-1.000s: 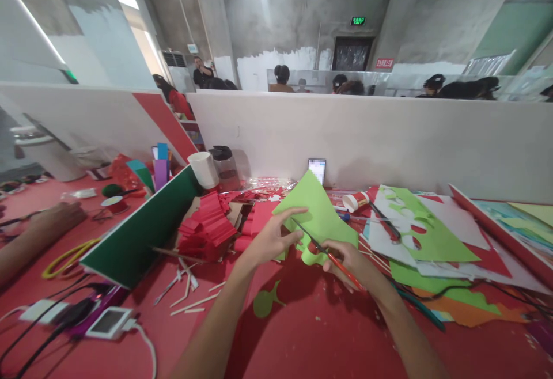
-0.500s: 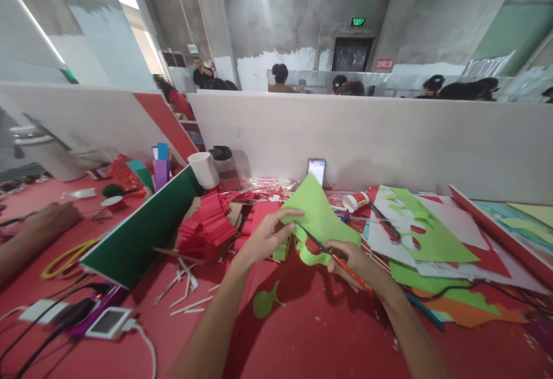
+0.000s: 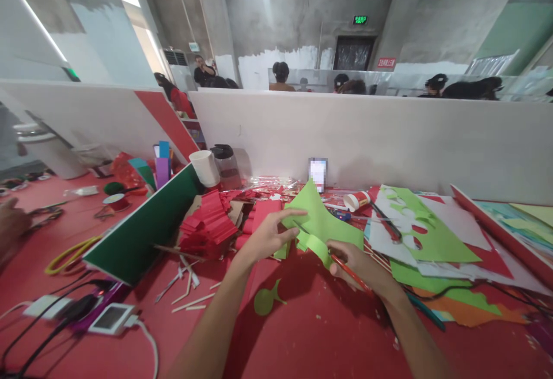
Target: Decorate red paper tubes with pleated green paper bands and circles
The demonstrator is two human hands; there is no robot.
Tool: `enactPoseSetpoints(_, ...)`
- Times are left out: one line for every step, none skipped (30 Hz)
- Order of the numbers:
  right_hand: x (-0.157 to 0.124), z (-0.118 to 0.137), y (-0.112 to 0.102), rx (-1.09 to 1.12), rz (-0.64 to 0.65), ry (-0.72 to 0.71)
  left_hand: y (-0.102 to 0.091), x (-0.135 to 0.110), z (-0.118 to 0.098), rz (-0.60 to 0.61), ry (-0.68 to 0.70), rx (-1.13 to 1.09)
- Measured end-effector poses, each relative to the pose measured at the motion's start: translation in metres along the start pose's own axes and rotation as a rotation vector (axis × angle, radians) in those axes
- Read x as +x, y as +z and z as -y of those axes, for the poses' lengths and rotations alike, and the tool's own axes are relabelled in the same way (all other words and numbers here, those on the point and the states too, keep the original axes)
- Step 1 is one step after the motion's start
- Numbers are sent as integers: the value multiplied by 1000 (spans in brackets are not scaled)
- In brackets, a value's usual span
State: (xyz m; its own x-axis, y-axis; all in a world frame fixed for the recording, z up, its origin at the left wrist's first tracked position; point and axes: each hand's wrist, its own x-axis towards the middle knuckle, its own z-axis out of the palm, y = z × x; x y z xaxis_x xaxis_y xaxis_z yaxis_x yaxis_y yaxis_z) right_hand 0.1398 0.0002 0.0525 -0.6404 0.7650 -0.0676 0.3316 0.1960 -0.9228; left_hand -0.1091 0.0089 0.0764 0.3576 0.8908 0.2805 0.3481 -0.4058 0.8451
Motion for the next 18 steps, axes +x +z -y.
enactPoseSetpoints(0,0,0,-6,-1,6,0,0,0,2,3,-4)
enactPoseSetpoints(0,0,0,-14,-5,9,0,0,0,5,5,-8)
enactPoseSetpoints(0,0,0,-18,-8,12,0,0,0,9,8,-14)
enactPoseSetpoints(0,1,0,-15,-3,16,1,0,0,11,11,-21)
enactPoseSetpoints(0,1,0,-6,8,21,1,0,-1,15,14,-28)
enactPoseSetpoints(0,1,1,6,19,23,2,0,-1,17,17,-35)
enactPoseSetpoints(-1,1,1,16,30,22,2,0,-1,19,18,-40)
enactPoseSetpoints(-1,1,1,23,34,18,2,0,-2,19,17,-45)
enactPoseSetpoints(-1,0,1,24,35,11,3,0,-2,18,14,-52)
enactPoseSetpoints(-1,0,2,23,29,3,3,0,-3,20,8,-62)
enactPoseSetpoints(0,-2,2,23,20,-4,4,0,-3,21,-1,-74)
enactPoseSetpoints(0,-3,2,27,14,-5,4,0,-3,24,-11,-85)
enactPoseSetpoints(0,-4,2,34,9,-1,4,0,-3,28,-19,-94)
enactPoseSetpoints(1,-5,3,40,3,8,5,0,-3,31,-25,-100)
enactPoseSetpoints(2,-6,3,46,-2,17,5,0,-3,31,-28,-104)
enactPoseSetpoints(3,-7,3,51,-7,28,5,1,-3,30,-28,-107)
enactPoseSetpoints(3,-7,3,57,-9,40,5,1,-3,28,-27,-110)
enactPoseSetpoints(4,-7,3,65,-12,52,5,1,-2,25,-26,-114)
